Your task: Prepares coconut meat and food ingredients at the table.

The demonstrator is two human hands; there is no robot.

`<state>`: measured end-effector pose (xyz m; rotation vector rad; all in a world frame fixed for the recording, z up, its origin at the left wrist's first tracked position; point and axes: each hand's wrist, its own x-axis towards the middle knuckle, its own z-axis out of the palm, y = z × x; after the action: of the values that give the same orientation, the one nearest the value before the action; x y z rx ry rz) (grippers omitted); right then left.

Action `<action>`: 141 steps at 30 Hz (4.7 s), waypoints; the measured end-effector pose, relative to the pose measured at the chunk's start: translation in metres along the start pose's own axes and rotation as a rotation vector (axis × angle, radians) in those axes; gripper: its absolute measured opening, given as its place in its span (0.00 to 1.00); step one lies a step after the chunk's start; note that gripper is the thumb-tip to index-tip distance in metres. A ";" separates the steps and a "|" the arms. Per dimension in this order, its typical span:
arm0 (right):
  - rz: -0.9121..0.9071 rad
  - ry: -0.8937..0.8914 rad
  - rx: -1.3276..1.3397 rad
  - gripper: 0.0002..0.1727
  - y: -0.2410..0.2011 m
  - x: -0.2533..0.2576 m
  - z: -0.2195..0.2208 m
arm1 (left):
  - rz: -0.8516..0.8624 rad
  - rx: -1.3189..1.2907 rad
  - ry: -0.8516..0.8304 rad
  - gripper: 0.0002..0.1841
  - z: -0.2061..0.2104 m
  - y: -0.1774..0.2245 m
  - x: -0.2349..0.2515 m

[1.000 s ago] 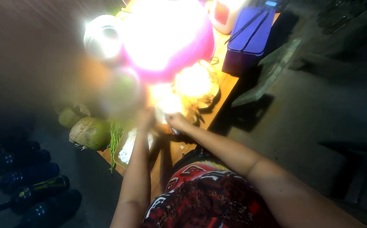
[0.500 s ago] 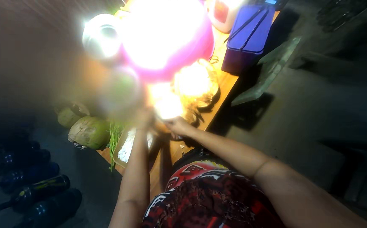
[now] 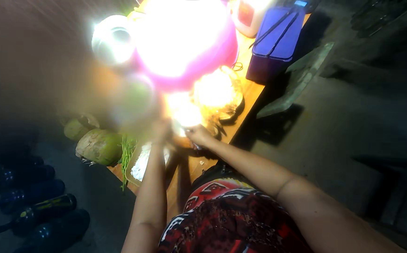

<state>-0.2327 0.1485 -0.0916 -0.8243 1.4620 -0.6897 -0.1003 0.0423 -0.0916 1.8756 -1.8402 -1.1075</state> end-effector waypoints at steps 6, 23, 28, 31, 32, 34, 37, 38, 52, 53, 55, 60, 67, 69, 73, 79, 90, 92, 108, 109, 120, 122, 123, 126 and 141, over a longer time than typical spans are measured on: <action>-0.038 -0.056 -0.064 0.22 0.009 -0.003 0.003 | -0.005 -0.007 -0.007 0.12 0.001 -0.002 0.002; 0.016 0.017 0.064 0.23 -0.008 0.001 0.004 | -0.009 -0.036 -0.003 0.13 0.001 -0.004 0.002; 0.025 -0.023 0.039 0.22 -0.004 -0.006 -0.008 | -0.004 -0.020 0.000 0.13 0.001 -0.003 0.002; 0.056 0.032 0.129 0.22 -0.006 0.001 -0.013 | -0.007 -0.023 0.000 0.12 0.001 -0.002 0.000; 0.050 0.037 0.130 0.21 -0.007 0.005 -0.010 | -0.012 -0.031 0.001 0.12 0.001 -0.001 0.000; 0.012 0.039 0.092 0.21 -0.007 0.010 0.000 | -0.011 -0.039 0.002 0.12 0.001 -0.003 0.001; -0.024 -0.010 0.027 0.23 -0.007 0.003 0.000 | -0.008 -0.035 0.014 0.12 0.002 -0.005 0.002; -0.011 -0.033 0.017 0.23 -0.007 -0.001 -0.005 | -0.008 -0.032 0.013 0.12 0.001 -0.004 0.002; -0.019 -0.034 -0.066 0.22 -0.001 -0.003 -0.012 | -0.015 -0.014 0.002 0.13 0.000 0.000 0.001; -0.020 -0.026 -0.066 0.23 -0.003 -0.002 -0.010 | -0.017 -0.019 0.006 0.13 0.001 0.000 0.001; -0.027 -0.039 -0.092 0.24 -0.005 -0.002 -0.003 | -0.022 -0.020 0.011 0.13 0.001 0.000 0.001; -0.025 -0.074 -0.152 0.22 0.003 -0.005 -0.008 | -0.022 -0.012 0.008 0.13 0.001 -0.002 0.003; -0.042 -0.060 -0.180 0.24 -0.005 -0.005 0.001 | -0.030 -0.030 0.003 0.13 0.001 -0.001 0.004; -0.079 -0.071 -0.198 0.22 0.004 -0.002 -0.004 | -0.035 -0.040 0.009 0.12 0.002 -0.001 0.004; -0.034 -0.027 -0.154 0.24 -0.004 -0.001 -0.006 | -0.025 -0.035 0.015 0.12 0.002 0.001 0.001; 0.004 -0.103 -0.206 0.21 -0.002 -0.005 -0.015 | -0.028 0.015 0.067 0.12 0.003 0.001 -0.003; 0.051 -0.093 -0.183 0.18 -0.010 0.010 -0.010 | 0.141 0.291 0.055 0.13 0.001 0.003 -0.012; 0.075 -0.159 -0.221 0.19 -0.013 0.003 -0.019 | 0.169 0.312 0.048 0.11 -0.001 0.005 -0.012; 0.129 -0.089 -0.283 0.19 -0.018 0.005 -0.041 | 0.229 0.583 -0.017 0.10 0.002 0.020 -0.017; 0.134 -0.046 -0.264 0.19 -0.017 0.009 -0.042 | 0.263 0.594 -0.014 0.09 0.002 0.017 -0.016; 0.128 -0.105 -0.284 0.20 -0.016 0.016 -0.029 | 0.538 0.771 -0.069 0.09 0.004 0.006 -0.008; 0.140 -0.097 -0.284 0.21 -0.017 0.018 -0.027 | 0.525 0.815 -0.157 0.10 0.002 0.013 -0.007; 0.140 -0.093 -0.285 0.21 -0.016 0.021 -0.026 | 0.505 0.859 -0.214 0.11 0.001 0.019 -0.007; 0.116 -0.088 -0.230 0.20 -0.009 0.030 -0.027 | 0.459 0.971 -0.363 0.12 0.002 0.038 -0.010; 0.101 -0.022 -0.144 0.18 0.005 0.040 -0.032 | 0.102 0.670 -0.247 0.14 0.001 0.054 -0.024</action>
<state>-0.2646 0.1164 -0.1168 -0.8592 1.5360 -0.5024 -0.1371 0.0575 -0.0486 1.9923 -2.6659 -0.7646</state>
